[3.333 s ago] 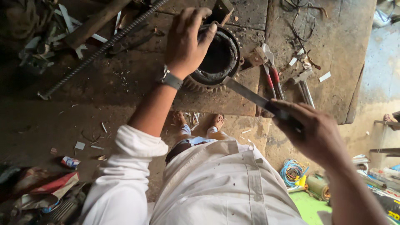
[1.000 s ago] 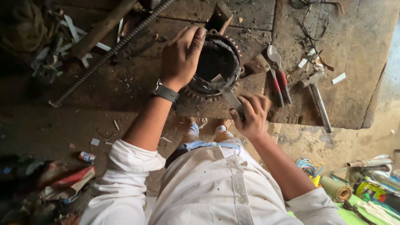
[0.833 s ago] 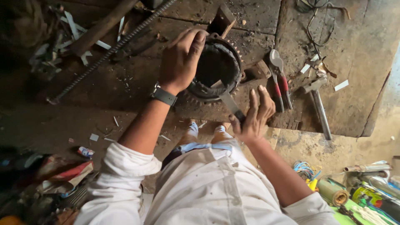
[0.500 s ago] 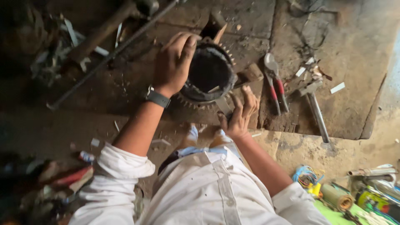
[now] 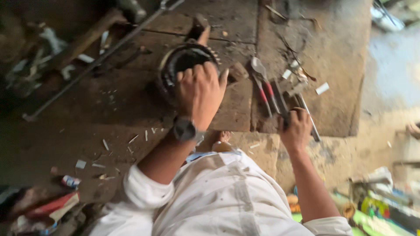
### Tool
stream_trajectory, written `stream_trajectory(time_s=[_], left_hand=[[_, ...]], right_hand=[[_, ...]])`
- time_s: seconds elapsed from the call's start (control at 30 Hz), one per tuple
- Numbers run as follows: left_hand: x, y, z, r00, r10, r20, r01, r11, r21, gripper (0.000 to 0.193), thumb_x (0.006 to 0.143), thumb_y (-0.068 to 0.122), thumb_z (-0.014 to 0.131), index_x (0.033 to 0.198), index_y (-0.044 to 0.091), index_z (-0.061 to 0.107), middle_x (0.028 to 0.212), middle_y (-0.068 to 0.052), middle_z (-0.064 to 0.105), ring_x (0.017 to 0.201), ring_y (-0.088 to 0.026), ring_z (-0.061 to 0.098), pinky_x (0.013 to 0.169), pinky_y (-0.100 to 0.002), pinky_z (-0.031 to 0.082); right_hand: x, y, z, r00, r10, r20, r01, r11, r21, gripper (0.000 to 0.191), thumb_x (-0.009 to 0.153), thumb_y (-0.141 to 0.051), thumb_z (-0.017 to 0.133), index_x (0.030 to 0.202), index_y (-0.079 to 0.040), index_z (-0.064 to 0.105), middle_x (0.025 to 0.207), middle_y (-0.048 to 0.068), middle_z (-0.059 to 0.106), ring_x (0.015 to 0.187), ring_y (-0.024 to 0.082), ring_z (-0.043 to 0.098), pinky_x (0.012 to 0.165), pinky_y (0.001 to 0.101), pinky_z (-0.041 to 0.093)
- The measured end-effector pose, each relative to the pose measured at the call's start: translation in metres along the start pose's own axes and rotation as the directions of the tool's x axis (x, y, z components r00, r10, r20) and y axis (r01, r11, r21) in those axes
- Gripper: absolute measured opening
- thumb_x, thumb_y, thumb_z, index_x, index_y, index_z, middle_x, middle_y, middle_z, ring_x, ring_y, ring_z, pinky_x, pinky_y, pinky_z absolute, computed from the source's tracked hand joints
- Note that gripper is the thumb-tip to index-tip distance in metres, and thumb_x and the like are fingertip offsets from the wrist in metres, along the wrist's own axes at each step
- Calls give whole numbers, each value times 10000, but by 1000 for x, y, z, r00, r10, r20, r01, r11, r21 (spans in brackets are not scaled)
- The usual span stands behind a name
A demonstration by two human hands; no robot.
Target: The person scrapes old grease and debris from the inside of a toothed metal motor housing on a workbench, using a flat scraper blade and at times pliers, rotating the housing to reach different areas. They pick out loosened debris by hand and reposition the housing while continuing to scrape its inner rim.
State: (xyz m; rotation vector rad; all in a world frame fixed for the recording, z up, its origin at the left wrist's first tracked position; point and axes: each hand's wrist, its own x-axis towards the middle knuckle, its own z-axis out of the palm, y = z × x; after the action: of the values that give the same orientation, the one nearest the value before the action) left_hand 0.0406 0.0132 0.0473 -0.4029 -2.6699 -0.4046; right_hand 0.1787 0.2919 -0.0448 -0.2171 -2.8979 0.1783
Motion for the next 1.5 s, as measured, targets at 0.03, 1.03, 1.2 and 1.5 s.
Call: stream_trajectory(time_s=[0.03, 1.03, 1.2, 1.5], left_hand=[[1, -2, 6, 998, -11, -67, 10, 1000, -9, 397, 945, 458, 696, 790, 115, 570, 724, -97, 600, 702, -312, 637, 668, -475, 487], [-34, -17, -33, 962, 229, -148, -273, 816, -510, 433, 1011, 453, 675, 860, 51, 622, 903, -129, 639, 942, -338, 621, 865, -451, 501], [-39, -31, -26, 993, 30, -115, -107, 639, -761, 470, 1118, 417, 513, 893, 8, 567, 900, -151, 584, 906, -348, 593, 824, -447, 480], [-36, -67, 5, 986, 150, -73, -153, 638, -755, 462, 1061, 394, 543, 749, 54, 546, 769, -141, 557, 797, -352, 578, 791, -455, 472]], right_hand=[[7, 2, 1, 1000, 3, 2, -2, 999, -47, 292, 902, -247, 753, 1034, -11, 644, 1205, 206, 593, 1107, 426, 539, 958, 520, 458], [89, 2, -27, 986, -164, 11, 123, 779, 615, 232, 1076, -214, 581, 1194, -41, 680, 1169, 187, 656, 1113, 364, 630, 990, 450, 503], [103, -84, -71, 871, -488, -61, 322, 472, 820, 348, 1111, -245, 437, 1256, -13, 653, 1282, 198, 634, 1230, 356, 615, 1067, 413, 471], [156, -174, -94, 364, -918, 160, 812, 396, 428, 521, 867, -486, 685, 1030, 8, 665, 989, 154, 696, 979, 326, 680, 990, 470, 486]])
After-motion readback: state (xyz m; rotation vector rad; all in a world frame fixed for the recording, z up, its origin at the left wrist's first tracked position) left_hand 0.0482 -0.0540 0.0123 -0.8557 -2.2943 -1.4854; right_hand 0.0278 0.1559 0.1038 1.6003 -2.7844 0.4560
